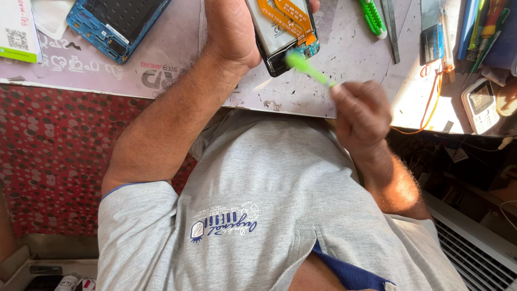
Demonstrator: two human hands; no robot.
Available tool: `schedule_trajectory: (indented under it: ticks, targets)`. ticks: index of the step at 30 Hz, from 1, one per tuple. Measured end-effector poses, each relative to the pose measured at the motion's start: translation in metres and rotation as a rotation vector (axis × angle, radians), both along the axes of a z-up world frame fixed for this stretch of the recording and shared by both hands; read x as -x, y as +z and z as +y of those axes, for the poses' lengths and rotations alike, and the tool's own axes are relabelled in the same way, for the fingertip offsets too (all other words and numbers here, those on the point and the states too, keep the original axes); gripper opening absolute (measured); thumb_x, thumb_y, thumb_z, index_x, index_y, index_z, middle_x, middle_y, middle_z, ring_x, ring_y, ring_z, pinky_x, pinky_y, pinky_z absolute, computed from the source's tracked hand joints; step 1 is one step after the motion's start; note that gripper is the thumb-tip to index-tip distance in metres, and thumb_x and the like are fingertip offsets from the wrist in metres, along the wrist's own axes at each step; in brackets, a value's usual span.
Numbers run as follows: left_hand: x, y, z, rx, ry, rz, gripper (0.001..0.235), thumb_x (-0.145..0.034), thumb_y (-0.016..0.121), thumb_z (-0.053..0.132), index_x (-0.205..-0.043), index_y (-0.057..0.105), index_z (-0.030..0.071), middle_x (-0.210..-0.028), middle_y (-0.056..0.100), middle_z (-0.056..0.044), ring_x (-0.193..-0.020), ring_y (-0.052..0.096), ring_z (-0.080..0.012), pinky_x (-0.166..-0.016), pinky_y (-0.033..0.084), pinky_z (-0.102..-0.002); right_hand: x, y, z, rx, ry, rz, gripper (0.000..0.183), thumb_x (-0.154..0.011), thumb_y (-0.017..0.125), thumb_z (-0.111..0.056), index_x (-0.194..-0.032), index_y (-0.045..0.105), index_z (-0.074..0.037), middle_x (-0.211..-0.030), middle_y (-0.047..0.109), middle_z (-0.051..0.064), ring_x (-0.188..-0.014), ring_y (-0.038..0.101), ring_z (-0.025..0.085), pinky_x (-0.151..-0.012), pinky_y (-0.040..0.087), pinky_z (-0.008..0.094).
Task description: The person cleans the internal components of a disassembled smartphone using a spray bottle and a toothbrush. They then clean the phone's screen and the blue phone casing with the same tools.
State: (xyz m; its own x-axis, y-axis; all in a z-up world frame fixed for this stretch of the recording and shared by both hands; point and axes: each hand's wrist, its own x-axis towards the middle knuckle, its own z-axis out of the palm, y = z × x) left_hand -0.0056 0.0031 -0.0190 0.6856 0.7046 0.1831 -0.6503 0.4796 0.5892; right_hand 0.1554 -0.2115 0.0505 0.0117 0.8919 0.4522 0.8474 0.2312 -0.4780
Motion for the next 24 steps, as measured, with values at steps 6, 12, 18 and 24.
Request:
schedule_trajectory:
  ticks: [6,12,18,24]
  targets:
    - [0.0,-0.003,-0.001,0.081,-0.023,-0.006,0.069,-0.108,0.037,0.06,-0.115,0.064,-0.004,-0.106,0.071,-0.027,-0.094,0.074,-0.0347,-0.084,0.066,-0.047,-0.004,0.0,0.001,-0.039,0.011,-0.005,0.028,-0.099,0.076,0.01,-0.122,0.074,-0.005,-0.095,0.068,0.011,-0.078,0.061,0.021,-0.062,0.049,0.037]
    - [-0.002,-0.012,0.0,0.014,-0.056,-0.043,0.072,-0.109,0.036,0.061,-0.12,0.063,-0.004,-0.106,0.071,-0.029,-0.096,0.074,-0.0351,-0.085,0.065,-0.048,-0.014,-0.008,-0.006,-0.068,-0.014,-0.048,0.025,-0.102,0.072,0.006,-0.123,0.074,-0.007,-0.095,0.069,0.012,-0.078,0.06,0.021,-0.062,0.049,0.037]
    - [0.0,-0.011,-0.002,-0.056,-0.021,0.008,0.072,-0.108,0.036,0.062,-0.119,0.063,-0.003,-0.106,0.072,-0.028,-0.095,0.076,-0.034,-0.081,0.068,-0.047,-0.009,-0.019,-0.004,-0.072,-0.031,-0.076,0.022,-0.102,0.072,0.003,-0.121,0.075,-0.009,-0.09,0.07,0.01,-0.075,0.06,0.018,-0.062,0.048,0.036]
    - [0.0,-0.011,-0.004,-0.024,-0.034,0.033,0.071,-0.109,0.037,0.062,-0.121,0.062,-0.003,-0.108,0.072,-0.027,-0.096,0.076,-0.0347,-0.083,0.069,-0.048,-0.006,0.004,-0.007,0.016,-0.074,-0.023,0.022,-0.112,0.072,0.002,-0.13,0.073,-0.009,-0.097,0.071,0.009,-0.083,0.063,0.018,-0.067,0.051,0.033]
